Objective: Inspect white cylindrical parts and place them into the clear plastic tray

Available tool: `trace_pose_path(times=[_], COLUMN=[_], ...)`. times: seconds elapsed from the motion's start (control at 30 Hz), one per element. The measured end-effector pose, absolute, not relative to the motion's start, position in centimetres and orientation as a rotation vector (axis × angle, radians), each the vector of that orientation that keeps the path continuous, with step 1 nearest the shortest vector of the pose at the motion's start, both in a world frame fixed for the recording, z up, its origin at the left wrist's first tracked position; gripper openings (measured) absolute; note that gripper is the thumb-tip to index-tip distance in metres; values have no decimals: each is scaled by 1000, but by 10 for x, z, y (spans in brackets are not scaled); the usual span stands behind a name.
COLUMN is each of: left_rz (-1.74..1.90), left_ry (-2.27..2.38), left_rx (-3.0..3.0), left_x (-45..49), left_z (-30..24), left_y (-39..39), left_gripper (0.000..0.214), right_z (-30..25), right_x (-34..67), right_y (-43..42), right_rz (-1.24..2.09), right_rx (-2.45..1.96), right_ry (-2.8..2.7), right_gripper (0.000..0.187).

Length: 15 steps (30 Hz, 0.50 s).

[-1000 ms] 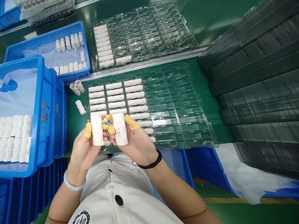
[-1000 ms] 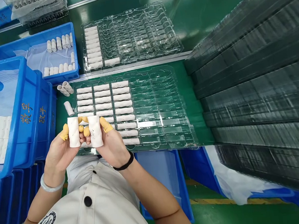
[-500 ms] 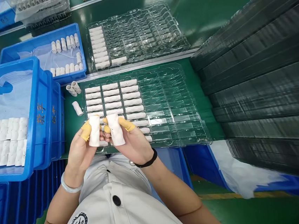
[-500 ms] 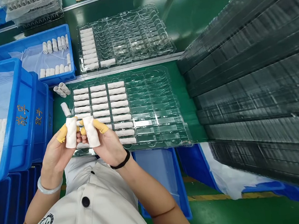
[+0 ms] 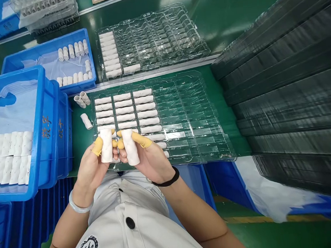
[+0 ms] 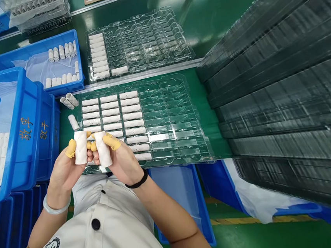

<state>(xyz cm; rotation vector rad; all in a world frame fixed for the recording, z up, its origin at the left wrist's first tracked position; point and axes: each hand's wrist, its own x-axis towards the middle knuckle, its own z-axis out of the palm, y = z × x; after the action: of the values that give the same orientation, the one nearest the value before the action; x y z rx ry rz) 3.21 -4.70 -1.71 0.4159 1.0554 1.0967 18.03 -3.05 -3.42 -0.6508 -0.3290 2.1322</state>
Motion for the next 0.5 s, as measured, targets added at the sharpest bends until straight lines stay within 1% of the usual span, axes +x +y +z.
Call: trace_pose_path(times=[0.13,0.23,0.27,0.33,0.4,0.5], left_rz=[1140,1126,1111,1091,1102,1156], left_ry=[1116,1100,1082,1058,1062,1103], left_rx=[333,297,301,323,346,331], left_x=[33,33,32,32,33,34], left_z=[-16,-14,-14,-15,-17,-19], left_y=[-45,-44,-44,-44,-44,-44], left_gripper=[29,32,34,35,30,20], right_z=[-38,-38,-37,-35,-33,-31], right_x=[184,184,183,182,181,180], right_y=[-29,-28,-28,-27,-26,-24], right_rz=[2124,2088,2095,2127,2144,2138], right_rx=[-642,-674,-680,-695,-714,-729], right_ry=[-311,-273,-249,-203,-170,-131], right_gripper=[25,22,23,33,40,36])
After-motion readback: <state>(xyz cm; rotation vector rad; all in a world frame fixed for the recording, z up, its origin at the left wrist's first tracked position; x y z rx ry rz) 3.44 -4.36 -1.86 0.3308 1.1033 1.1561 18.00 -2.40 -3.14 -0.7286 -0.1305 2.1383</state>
